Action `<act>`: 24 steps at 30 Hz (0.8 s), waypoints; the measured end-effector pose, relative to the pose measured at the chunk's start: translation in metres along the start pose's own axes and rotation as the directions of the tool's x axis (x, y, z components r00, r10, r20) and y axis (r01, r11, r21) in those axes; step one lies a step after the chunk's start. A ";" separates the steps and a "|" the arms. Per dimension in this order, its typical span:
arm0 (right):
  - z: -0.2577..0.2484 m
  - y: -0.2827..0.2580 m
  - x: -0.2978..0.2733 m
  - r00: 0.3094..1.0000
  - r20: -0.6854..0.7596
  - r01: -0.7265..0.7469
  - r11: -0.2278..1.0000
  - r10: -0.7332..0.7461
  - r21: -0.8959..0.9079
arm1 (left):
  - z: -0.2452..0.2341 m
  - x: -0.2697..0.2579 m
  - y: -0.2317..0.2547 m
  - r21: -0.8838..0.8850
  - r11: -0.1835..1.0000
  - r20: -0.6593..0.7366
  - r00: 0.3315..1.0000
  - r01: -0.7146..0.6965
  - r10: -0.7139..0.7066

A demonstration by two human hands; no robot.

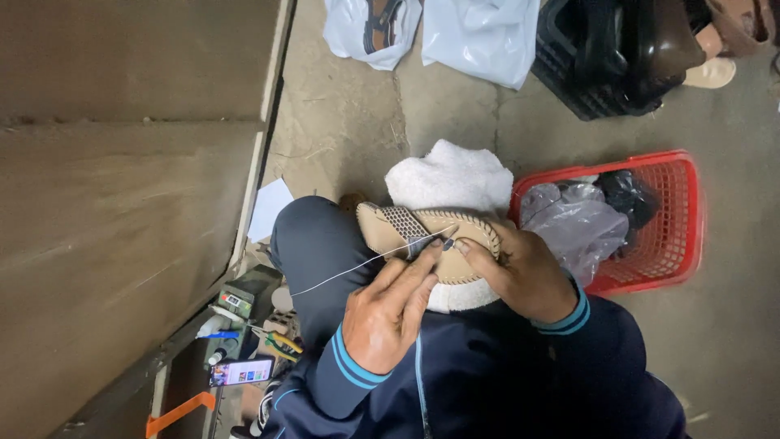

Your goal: The person is sewing the sole of a beige slipper using a needle and white thread. They repeatedly push the needle through the sole and pull the thread tight to secure the stitching.

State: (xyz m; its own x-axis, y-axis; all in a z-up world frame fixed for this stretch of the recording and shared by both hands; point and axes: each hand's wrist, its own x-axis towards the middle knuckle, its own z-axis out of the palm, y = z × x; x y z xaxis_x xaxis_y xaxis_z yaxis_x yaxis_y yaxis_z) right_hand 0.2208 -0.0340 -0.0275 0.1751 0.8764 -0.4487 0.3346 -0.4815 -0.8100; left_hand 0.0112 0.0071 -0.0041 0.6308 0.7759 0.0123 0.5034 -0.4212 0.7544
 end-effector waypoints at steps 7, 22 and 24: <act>-0.002 0.007 0.002 0.999 -0.021 0.039 0.999 -0.039 -0.008 | 0.001 0.009 0.001 0.051 0.998 -0.009 0.999 -0.033 0.034; -0.003 0.007 0.000 0.995 -0.011 0.102 0.993 -0.103 -0.058 | -0.005 0.012 -0.002 0.119 0.992 0.020 0.999 -0.044 0.042; 0.000 0.010 -0.002 0.992 -0.071 0.094 0.987 -0.104 -0.128 | -0.006 0.010 -0.006 0.123 0.990 0.061 0.996 -0.071 0.064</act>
State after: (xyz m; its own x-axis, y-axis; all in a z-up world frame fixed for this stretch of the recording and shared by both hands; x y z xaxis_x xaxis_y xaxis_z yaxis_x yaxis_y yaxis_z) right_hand 0.2239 -0.0406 -0.0349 0.2044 0.9201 -0.3342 0.4658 -0.3917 -0.7935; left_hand 0.0109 0.0207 -0.0044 0.6964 0.7173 0.0206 0.5262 -0.5300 0.6650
